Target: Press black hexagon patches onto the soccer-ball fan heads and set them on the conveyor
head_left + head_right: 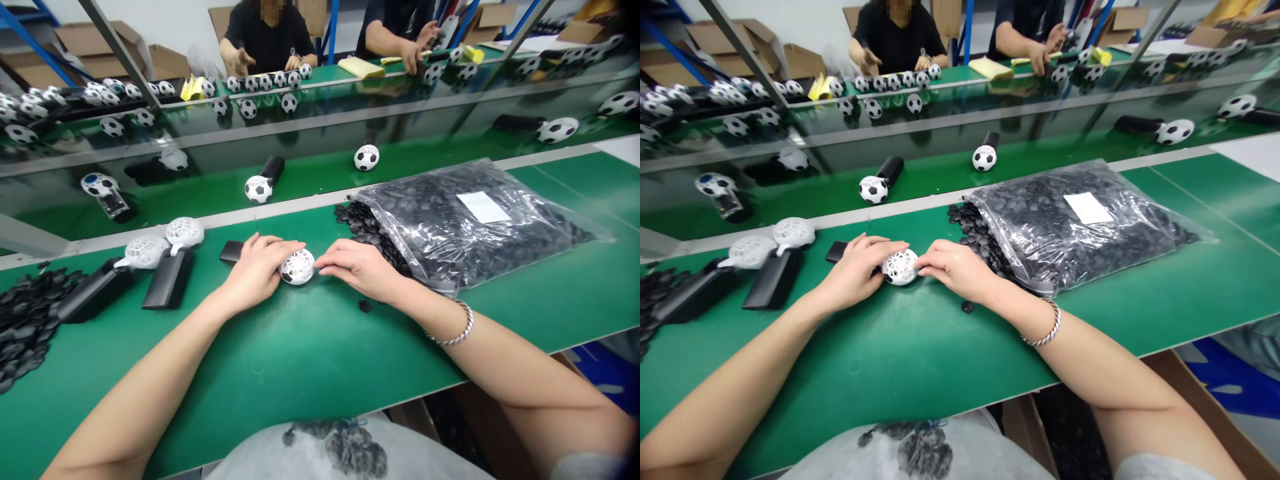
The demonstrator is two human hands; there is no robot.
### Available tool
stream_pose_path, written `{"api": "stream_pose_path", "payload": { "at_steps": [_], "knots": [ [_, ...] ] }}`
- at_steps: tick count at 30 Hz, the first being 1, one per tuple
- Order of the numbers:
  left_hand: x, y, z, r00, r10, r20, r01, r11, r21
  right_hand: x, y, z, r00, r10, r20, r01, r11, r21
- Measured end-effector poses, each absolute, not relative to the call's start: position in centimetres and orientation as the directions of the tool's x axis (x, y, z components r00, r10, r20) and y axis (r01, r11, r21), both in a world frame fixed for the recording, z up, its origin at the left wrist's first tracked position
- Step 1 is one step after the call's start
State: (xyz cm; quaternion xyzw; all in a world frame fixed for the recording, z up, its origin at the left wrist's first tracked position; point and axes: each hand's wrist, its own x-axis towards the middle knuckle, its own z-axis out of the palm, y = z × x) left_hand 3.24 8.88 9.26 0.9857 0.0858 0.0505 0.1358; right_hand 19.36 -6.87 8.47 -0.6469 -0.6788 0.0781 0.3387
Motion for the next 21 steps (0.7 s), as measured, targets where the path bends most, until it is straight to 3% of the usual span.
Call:
{"api": "stream_pose_path", "payload": {
  "at_steps": [3, 10, 21],
  "knots": [
    [3.1, 8.3, 9.4, 0.980, 0.191, 0.063, 0.166, -0.945, 0.283, 19.1, -6.8, 8.1, 0.069, 0.903, 0.423, 0.845, 0.173, -0.507],
    [3.3, 7.6, 9.2, 0.957, 0.281, 0.074, 0.232, -0.893, 0.384, 18.1, -6.6, 8.2, 0.102, 0.929, 0.356, 0.748, 0.164, -0.643],
    [3.6, 7.2, 9.2, 0.942, 0.322, 0.089, 0.259, -0.872, 0.415, 17.9, -5.8, 8.1, 0.010, 0.922, 0.388, 0.871, 0.182, -0.456]
  ]
}}
